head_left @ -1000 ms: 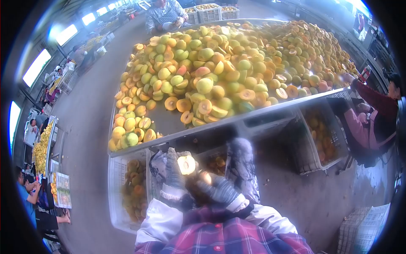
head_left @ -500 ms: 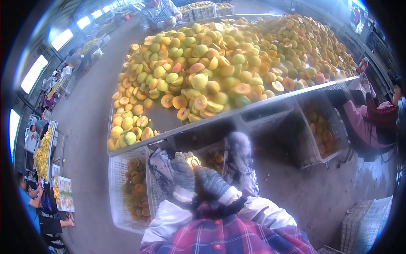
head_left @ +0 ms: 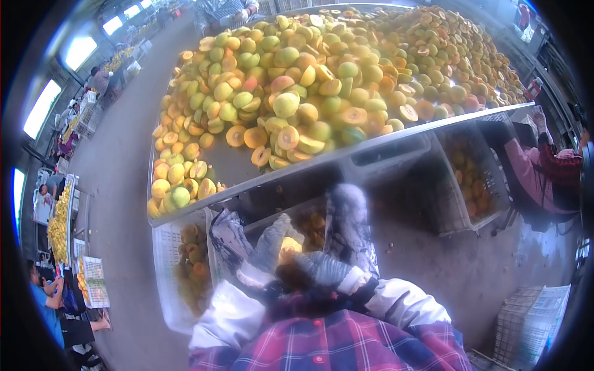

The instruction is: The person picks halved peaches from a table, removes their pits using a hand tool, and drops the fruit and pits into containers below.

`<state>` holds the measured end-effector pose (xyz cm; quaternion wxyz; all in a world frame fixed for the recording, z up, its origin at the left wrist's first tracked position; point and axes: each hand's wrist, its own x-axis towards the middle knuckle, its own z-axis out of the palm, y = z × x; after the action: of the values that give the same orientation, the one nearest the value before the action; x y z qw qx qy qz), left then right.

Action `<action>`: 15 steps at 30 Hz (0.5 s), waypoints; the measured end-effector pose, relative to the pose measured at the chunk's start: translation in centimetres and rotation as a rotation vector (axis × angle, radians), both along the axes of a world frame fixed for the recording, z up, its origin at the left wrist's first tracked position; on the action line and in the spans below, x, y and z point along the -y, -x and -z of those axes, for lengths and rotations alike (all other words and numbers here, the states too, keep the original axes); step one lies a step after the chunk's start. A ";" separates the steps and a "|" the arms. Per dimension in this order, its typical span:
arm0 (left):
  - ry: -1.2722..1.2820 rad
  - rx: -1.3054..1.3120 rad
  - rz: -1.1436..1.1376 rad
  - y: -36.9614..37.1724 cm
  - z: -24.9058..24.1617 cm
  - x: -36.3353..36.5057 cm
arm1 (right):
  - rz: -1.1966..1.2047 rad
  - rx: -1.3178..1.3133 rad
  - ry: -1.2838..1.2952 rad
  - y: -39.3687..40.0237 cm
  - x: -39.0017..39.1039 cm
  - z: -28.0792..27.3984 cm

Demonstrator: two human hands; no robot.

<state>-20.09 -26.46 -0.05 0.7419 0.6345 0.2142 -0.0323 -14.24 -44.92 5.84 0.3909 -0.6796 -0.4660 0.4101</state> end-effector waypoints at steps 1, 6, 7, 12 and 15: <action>0.010 -0.011 -0.008 -0.6 -3.5 1.2 | -0.006 -0.027 -0.064 -0.2 0.2 0.1; 0.238 -0.127 -0.186 -1.1 -1.1 0.4 | 0.464 -1.660 -0.151 1.3 -1.9 6.8; 0.476 -0.122 -0.336 -0.9 -0.5 0.3 | 0.464 -1.667 -0.139 1.9 -2.4 6.8; -0.126 -0.326 -0.206 -0.1 -3.9 -0.7 | 0.251 -1.994 -0.066 1.3 -2.9 6.9; -0.415 -0.093 -0.163 1.8 -1.1 -1.4 | 0.067 -1.884 -0.483 3.6 -4.2 10.7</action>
<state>-21.92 -25.09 1.06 0.5849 0.7520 0.3008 0.0433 -17.89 -40.73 -4.88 0.7440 0.0126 -0.0140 0.6679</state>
